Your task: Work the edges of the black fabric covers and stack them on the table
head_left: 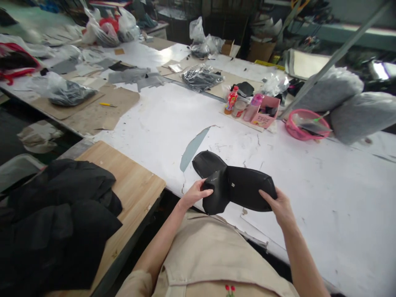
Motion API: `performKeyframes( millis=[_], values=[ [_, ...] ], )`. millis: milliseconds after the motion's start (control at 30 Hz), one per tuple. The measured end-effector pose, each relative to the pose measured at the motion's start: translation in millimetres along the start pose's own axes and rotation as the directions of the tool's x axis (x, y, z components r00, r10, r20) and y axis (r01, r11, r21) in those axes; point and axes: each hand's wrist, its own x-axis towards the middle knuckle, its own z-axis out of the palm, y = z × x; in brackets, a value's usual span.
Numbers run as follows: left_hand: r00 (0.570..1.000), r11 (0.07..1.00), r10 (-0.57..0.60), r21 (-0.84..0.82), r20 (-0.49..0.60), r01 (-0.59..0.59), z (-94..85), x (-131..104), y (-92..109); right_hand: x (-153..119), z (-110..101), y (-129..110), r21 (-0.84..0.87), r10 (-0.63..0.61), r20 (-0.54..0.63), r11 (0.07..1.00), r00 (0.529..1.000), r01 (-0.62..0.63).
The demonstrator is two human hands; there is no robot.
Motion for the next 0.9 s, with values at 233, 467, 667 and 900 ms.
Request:
performKeyframes(
  millis=[233, 467, 667, 900],
  values=[
    [0.999, 0.998, -0.013, -0.059, 0.050, 0.016, 14.8, 14.4, 8.0, -22.8, 61.2, 5.3, 0.120, 0.055, 0.060, 0.991, 0.997, -0.062],
    [0.938, 0.974, 0.158, 0.104, 0.308, -0.199, 32.5, 4.6, 40.5, -30.1, 101.6, 8.5, 0.430, 0.154, 0.147, 0.880, 0.977, -0.203],
    [0.836, 0.940, 0.328, 0.240, -0.441, -0.242, -15.1, 22.2, 46.5, -24.1, 106.1, 27.5, 0.427, 0.122, 0.079, 0.893, 0.989, -0.144],
    [0.974, 0.973, -0.136, -0.212, -0.182, 0.097, -41.0, 37.8, 8.9, -19.4, 112.9, 8.9, 0.341, 0.055, 0.213, 0.931, 0.975, -0.128]
  ],
)
